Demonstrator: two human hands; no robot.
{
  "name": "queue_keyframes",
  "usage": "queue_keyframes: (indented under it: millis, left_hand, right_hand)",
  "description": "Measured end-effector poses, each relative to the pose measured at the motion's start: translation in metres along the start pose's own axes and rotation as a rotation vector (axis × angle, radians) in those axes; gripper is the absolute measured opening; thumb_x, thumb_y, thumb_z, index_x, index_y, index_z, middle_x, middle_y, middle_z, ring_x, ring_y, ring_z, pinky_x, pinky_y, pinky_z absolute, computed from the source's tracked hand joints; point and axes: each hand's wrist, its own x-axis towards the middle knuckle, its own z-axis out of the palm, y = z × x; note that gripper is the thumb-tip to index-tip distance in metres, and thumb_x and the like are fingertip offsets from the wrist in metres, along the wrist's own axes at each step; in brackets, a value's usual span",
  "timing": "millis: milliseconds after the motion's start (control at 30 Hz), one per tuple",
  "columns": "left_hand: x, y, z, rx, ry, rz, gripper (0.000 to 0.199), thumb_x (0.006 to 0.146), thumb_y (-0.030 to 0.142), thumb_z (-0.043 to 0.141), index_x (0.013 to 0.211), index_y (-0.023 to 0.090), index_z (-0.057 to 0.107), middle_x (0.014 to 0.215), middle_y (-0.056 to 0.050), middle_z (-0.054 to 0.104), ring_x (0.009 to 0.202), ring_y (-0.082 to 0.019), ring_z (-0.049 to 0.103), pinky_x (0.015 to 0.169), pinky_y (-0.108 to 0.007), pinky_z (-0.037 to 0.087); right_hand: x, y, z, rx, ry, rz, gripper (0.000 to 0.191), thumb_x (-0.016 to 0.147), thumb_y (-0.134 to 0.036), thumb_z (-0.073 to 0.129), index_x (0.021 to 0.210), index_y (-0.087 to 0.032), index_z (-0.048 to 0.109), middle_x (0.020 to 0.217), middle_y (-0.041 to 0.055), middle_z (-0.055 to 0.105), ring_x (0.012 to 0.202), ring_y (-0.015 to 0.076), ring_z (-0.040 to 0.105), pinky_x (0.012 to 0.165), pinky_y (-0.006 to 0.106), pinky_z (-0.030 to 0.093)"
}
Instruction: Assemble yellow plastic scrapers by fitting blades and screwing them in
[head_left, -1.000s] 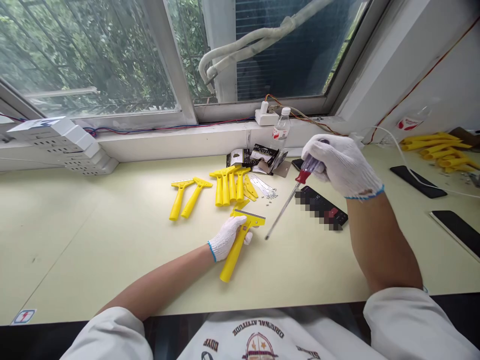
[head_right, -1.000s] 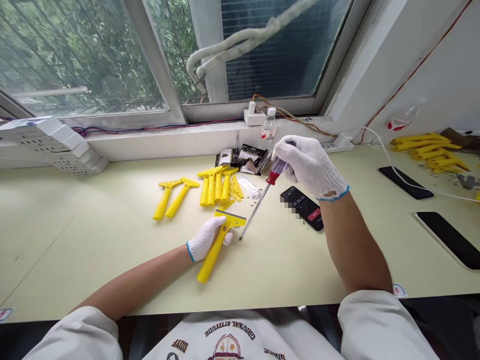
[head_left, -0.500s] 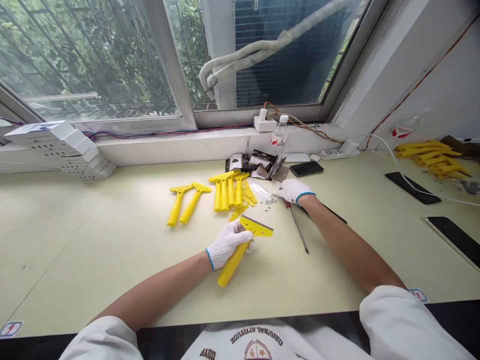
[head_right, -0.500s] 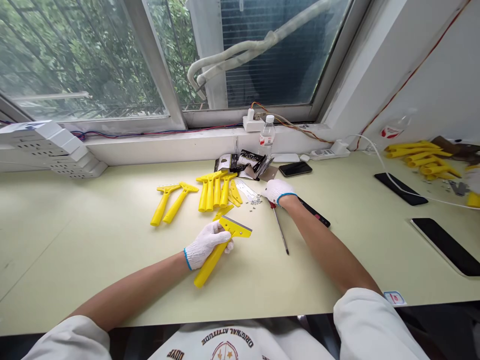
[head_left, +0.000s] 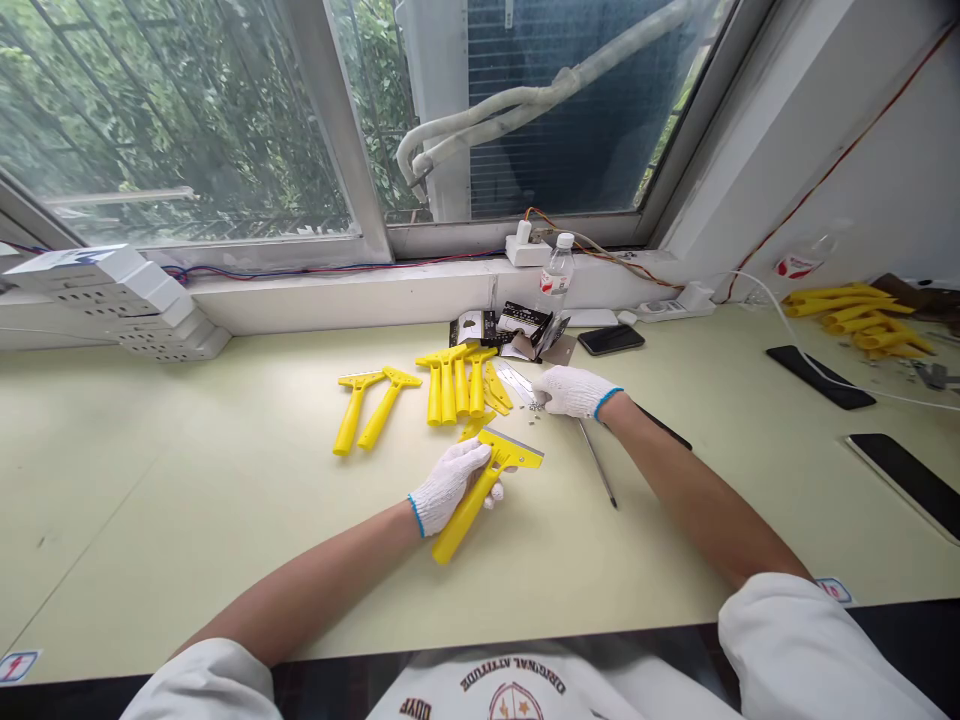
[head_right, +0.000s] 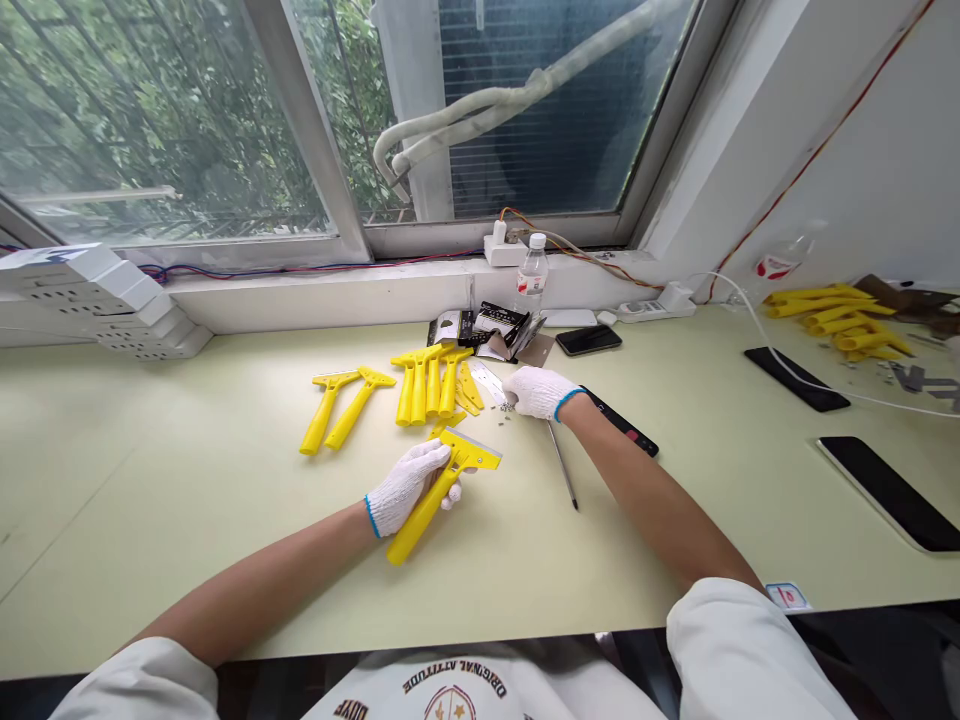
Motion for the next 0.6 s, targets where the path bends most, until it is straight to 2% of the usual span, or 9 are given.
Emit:
queue_keyframes:
  millis: [133, 300, 400, 500, 600]
  left_hand:
    - [0.001, 0.001, -0.001, -0.01, -0.037, 0.019, 0.042, 0.09, 0.041, 0.076, 0.121, 0.017, 0.064, 0.121, -0.016, 0.074, 0.066, -0.016, 0.071, 0.058, -0.029, 0.054]
    - [0.003, 0.001, -0.002, -0.013, -0.022, 0.026, 0.041, 0.087, 0.034, 0.074, 0.123, 0.016, 0.066, 0.119, -0.014, 0.072, 0.07, -0.017, 0.072, 0.061, -0.029, 0.056]
    - [0.004, -0.001, -0.004, -0.019, -0.02, 0.034, 0.037, 0.087, 0.032, 0.072, 0.119, 0.014, 0.067, 0.11, -0.012, 0.072, 0.071, -0.018, 0.072, 0.059, -0.029, 0.055]
    - [0.004, -0.002, -0.005, -0.01, -0.03, 0.034, 0.034, 0.086, 0.031, 0.072, 0.115, 0.014, 0.067, 0.107, -0.011, 0.071, 0.07, -0.018, 0.072, 0.059, -0.028, 0.056]
    - [0.003, 0.0, -0.003, 0.008, -0.024, 0.025, 0.034, 0.087, 0.032, 0.073, 0.115, 0.014, 0.068, 0.109, -0.012, 0.073, 0.07, -0.017, 0.073, 0.059, -0.028, 0.056]
  right_hand:
    - [0.003, 0.002, 0.004, 0.017, 0.007, -0.015, 0.02, 0.084, -0.018, 0.069, 0.1, -0.019, 0.081, 0.101, 0.0094, 0.079, 0.089, 0.023, 0.068, 0.068, 0.029, 0.037]
    - [0.0, 0.001, -0.001, 0.06, 0.0, -0.048, 0.021, 0.086, -0.019, 0.069, 0.102, -0.02, 0.082, 0.1, 0.0073, 0.081, 0.087, 0.0211, 0.069, 0.07, 0.028, 0.04]
    - [-0.005, 0.004, -0.005, 0.092, -0.009, -0.064, 0.024, 0.088, -0.018, 0.064, 0.104, -0.019, 0.082, 0.095, 0.0067, 0.08, 0.074, 0.018, 0.068, 0.069, 0.027, 0.043]
    - [-0.01, 0.01, -0.007, 0.131, -0.033, -0.052, 0.027, 0.088, -0.017, 0.059, 0.105, -0.017, 0.08, 0.082, 0.0053, 0.076, 0.055, 0.0147, 0.063, 0.06, 0.027, 0.042]
    - [-0.012, 0.011, -0.007, 0.162, -0.044, -0.046, 0.022, 0.086, -0.019, 0.06, 0.1, -0.017, 0.078, 0.075, 0.0031, 0.072, 0.05, 0.0143, 0.062, 0.055, 0.026, 0.04]
